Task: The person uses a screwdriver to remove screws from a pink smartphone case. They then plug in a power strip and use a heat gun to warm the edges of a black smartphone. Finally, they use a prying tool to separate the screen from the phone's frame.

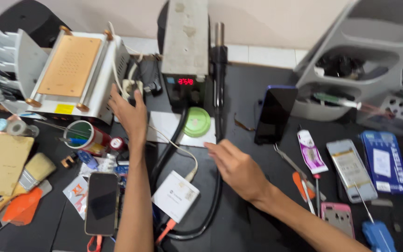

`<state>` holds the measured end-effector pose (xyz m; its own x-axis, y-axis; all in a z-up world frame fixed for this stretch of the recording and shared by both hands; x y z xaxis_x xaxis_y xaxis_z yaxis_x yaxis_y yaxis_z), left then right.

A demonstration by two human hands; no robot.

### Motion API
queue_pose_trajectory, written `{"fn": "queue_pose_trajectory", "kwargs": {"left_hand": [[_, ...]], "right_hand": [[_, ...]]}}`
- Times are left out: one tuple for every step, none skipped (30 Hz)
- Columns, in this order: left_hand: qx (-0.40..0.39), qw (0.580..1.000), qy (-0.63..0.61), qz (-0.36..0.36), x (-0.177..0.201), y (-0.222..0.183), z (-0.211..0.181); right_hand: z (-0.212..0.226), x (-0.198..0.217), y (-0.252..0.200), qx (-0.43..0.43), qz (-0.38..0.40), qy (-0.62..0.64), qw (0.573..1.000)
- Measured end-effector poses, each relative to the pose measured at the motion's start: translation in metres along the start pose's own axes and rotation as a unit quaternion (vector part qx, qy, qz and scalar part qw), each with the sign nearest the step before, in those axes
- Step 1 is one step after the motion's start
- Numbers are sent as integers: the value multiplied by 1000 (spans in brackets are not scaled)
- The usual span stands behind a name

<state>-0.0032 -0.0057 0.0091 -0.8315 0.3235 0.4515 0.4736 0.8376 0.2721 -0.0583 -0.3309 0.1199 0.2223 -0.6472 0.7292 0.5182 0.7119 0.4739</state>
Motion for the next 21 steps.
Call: {"fn": "queue_pose_trajectory", "kwargs": {"left_hand": [[-7,1000,-7,2,-3,1,2],[-10,1000,-3,10,-5,-1,4],[-13,1000,0,18,-5,-3,4],[-20,1000,-2,18,-6,-1,-2],[-43,999,-15,16,-7,-4,-11],[-65,997,-27,13,-4,-8,-23],[-87,995,-39,10,2,-14,-37],[-108,993,-55,17,8,-20,-55],[-128,989,-71,25,14,-29,-76],[-148,985,-88,31,20,-39,-100],[-142,979,-132,70,27,-51,-123],[-136,970,-173,108,35,-65,-146],[-129,957,-213,146,42,-81,-167],[-115,940,-246,207,48,-98,-186],[-100,918,-277,267,51,-115,-201],[-85,890,-307,327,49,-136,-212],[-56,878,-308,363,44,-156,-218],[-28,864,-310,397,38,-173,-219],[60,813,-369,447,26,-189,-215],[142,749,-424,489,12,-201,-209],[210,686,-472,512,-2,-211,-199]], "right_hand": [[-2,6,-16,-43,-19,44,998],[-8,15,-31,-65,-43,49,996],[-18,26,-45,-88,-67,53,992],[-28,38,-55,-101,-94,55,989],[-37,47,-69,-169,-95,54,980],[-45,54,-84,-236,-94,56,966],[-52,61,-100,-301,-92,57,947],[-57,67,-115,-306,-106,56,945],[-57,72,-132,-310,-121,55,941],[-55,75,-147,-314,-136,53,938],[-50,75,-161,-311,-157,79,934],[-43,74,-175,-307,-179,107,929],[-36,73,-185,-304,-200,135,922],[-27,72,-192,-290,-193,128,929],[-16,70,-198,-275,-186,121,935],[-6,71,-202,-262,-179,113,942],[0,71,-203,-249,-162,125,947],[4,72,-203,-235,-143,135,952],[9,74,-204,-220,-124,145,957],[14,78,-203,-168,-121,133,969],[18,82,-203,-115,-117,119,979]]}}
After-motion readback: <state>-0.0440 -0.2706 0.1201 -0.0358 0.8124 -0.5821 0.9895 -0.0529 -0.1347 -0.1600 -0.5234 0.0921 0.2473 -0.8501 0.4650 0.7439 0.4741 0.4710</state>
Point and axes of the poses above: each hand's wrist, its own y-axis towards the middle knuckle, its own x-axis out of the back of the hand, z = x × y, the point moved 2 cm from there along y, towards the middle knuckle, and after that the axes turned 12 degrees about x, right-handed, at the moved point
